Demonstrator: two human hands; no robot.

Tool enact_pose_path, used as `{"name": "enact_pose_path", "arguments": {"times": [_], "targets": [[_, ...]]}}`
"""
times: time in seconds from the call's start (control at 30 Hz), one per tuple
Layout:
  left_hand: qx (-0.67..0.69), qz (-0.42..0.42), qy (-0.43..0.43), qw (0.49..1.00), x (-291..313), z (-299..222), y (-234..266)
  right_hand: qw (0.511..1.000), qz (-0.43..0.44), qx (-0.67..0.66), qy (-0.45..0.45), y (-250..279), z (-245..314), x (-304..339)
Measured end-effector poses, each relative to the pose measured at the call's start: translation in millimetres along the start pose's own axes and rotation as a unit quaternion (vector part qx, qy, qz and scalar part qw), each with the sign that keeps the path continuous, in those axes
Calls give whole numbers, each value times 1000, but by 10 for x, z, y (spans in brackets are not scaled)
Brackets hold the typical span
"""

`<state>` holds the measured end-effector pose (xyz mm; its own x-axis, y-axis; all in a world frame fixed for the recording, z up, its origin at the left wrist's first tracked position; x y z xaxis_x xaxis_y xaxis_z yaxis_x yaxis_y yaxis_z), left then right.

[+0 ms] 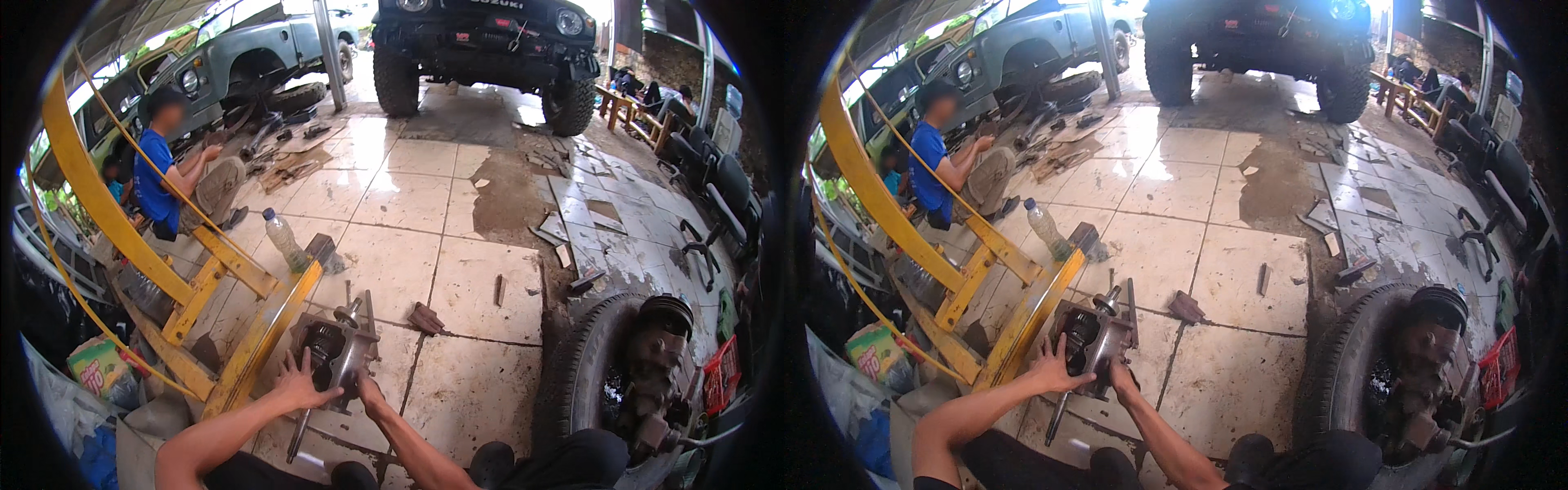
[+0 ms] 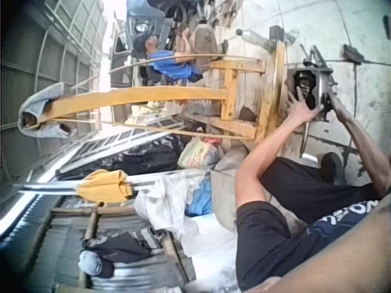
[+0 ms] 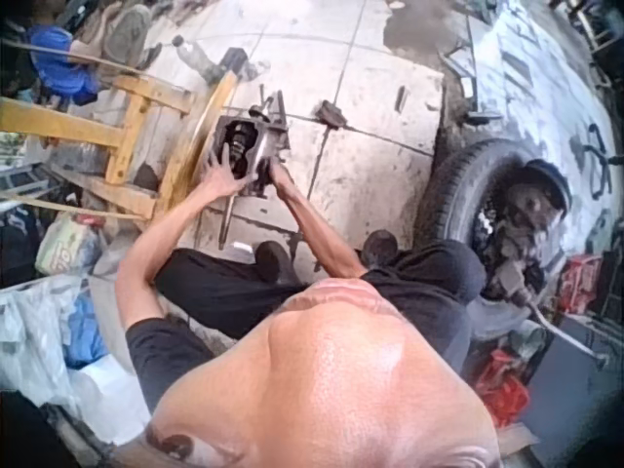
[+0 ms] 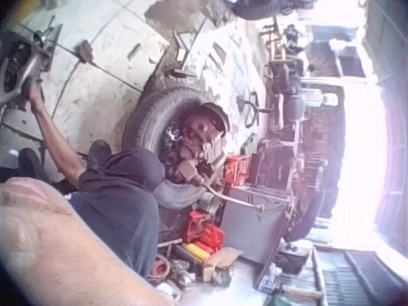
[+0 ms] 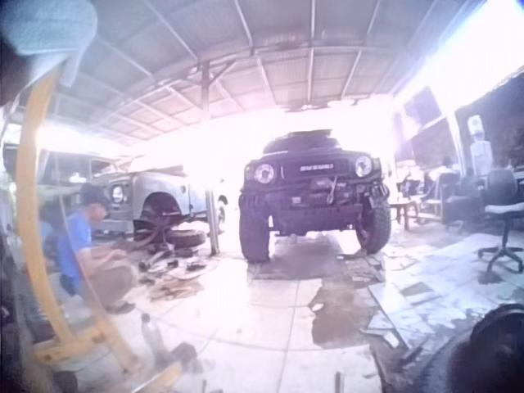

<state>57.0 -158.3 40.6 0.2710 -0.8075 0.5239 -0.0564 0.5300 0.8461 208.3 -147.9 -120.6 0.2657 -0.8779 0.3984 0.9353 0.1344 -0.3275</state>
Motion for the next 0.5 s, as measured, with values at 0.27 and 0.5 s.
{"name": "enact_pose_path", "arguments": {"times": [0.27, 0.5], "targets": [[47, -55, 13, 997, -30, -120, -15, 998, 54, -11, 17, 43, 106, -86], [59, -26, 47, 997, -98, 134, 29, 997, 72, 3, -4, -238, 511, 251]]}}
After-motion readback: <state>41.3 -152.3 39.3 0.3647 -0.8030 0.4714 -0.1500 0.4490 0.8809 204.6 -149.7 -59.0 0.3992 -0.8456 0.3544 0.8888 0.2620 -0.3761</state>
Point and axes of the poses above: each hand's wrist, its own x-axis away from the middle knuckle, its own y-axis out of the back of the hand, z = x × y, the point moved 1 cm from there along -x, towards the middle knuckle, and after that the axes turned 11 degrees about y, right-handed, at the moved point
